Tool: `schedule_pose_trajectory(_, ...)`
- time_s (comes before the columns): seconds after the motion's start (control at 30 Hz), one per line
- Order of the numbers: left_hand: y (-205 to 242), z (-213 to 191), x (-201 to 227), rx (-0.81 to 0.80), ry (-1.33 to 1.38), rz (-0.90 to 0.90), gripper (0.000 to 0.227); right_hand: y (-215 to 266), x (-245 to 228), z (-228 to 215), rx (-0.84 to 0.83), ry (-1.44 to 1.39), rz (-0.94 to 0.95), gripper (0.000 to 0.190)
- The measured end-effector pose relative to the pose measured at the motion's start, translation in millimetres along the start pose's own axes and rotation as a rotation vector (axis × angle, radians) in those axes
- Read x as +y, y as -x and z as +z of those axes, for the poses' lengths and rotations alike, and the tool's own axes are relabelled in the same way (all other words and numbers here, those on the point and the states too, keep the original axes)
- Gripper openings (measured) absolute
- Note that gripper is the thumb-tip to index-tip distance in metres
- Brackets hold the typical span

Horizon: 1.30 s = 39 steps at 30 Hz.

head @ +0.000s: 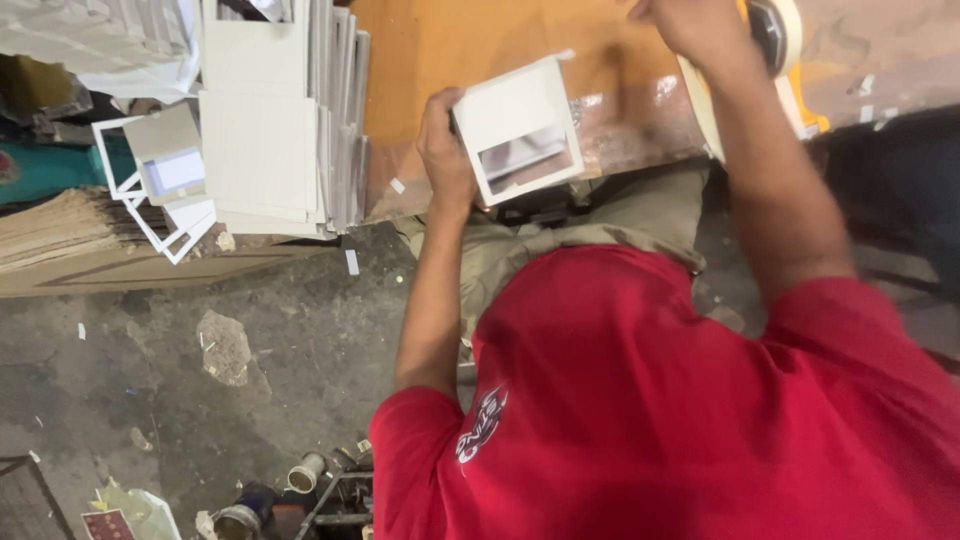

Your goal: The person assembles white photo frames by hand, placing a clear plastic sheet over the frame opening and securing it with adhesive tape. They repeatedly pick up frames, align the plastic, and apply tape to the edges.

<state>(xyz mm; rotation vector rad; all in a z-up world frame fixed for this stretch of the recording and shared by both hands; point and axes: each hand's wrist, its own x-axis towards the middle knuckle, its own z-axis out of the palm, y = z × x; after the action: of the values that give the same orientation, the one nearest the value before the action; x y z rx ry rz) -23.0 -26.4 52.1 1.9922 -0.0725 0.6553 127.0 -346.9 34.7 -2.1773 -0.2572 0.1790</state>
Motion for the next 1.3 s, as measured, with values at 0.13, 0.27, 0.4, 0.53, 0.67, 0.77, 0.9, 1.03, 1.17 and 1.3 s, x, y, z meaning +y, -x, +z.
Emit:
schedule_pose_trajectory(0.13, 14.9, 5.6, 11.0, 0.001, -0.026, -0.498, 0.024, 38.7, -10.1, 37.5, 0.005, -0.46, -0.023, 0.019)
schedule_pose_trajectory(0.27, 28.1, 12.6, 21.4, 0.064, -0.35, -0.302, 0.016, 72.1, -39.7, 70.1, -0.05, -0.142, -0.112, 0.026)
schedule_pose_trajectory(0.4, 30.5, 10.8, 20.6, -0.081, -0.375, -0.443, 0.027, 71.2, -61.0, 78.8, 0.033, 0.091, -0.267, 0.025)
schedule_pose_trajectory(0.53, 22.3, 8.2, 5.4, -0.141, -0.234, -0.515, 0.034, 59.0, -71.8, 79.9, 0.065, 0.066, -0.314, 0.02)
schedule_pose_trajectory(0.67, 20.3, 6.6, -21.7, -0.261, 0.301, -0.462, 0.044, 56.4, -72.7, 82.1, 0.047, 0.159, -0.325, 0.018)
schedule_pose_trajectory(0.77, 18.4, 4.3, -43.3, -0.425, 0.597, -0.543, 0.066, 57.3, -72.2, 82.6, 0.021, 0.171, -0.331, 0.018)
schedule_pose_trajectory(0.9, 0.7, -4.8, -64.1, -0.741, 0.526, -0.457, 0.091, 52.5, -74.9, 82.8, 0.059, 0.18, -0.372, 0.017)
schedule_pose_trajectory(1.03, -14.3, -12.3, -70.8, -0.875, 0.539, -0.541, 0.115, 50.7, -76.9, 86.7, 0.03, 0.169, -0.333, 0.017)
schedule_pose_trajectory(1.17, -29.5, -18.8, -67.7, -0.968, 0.872, -0.531, 0.14, 52.0, -79.9, 88.8, 0.035, 0.197, -0.365, 0.013)
schedule_pose_trajectory(1.3, -40.2, -20.9, -67.8, -1.015, 0.93, -0.529, 0.149, 52.2, -80.2, 86.8, 0.075, 0.234, -0.435, 0.011)
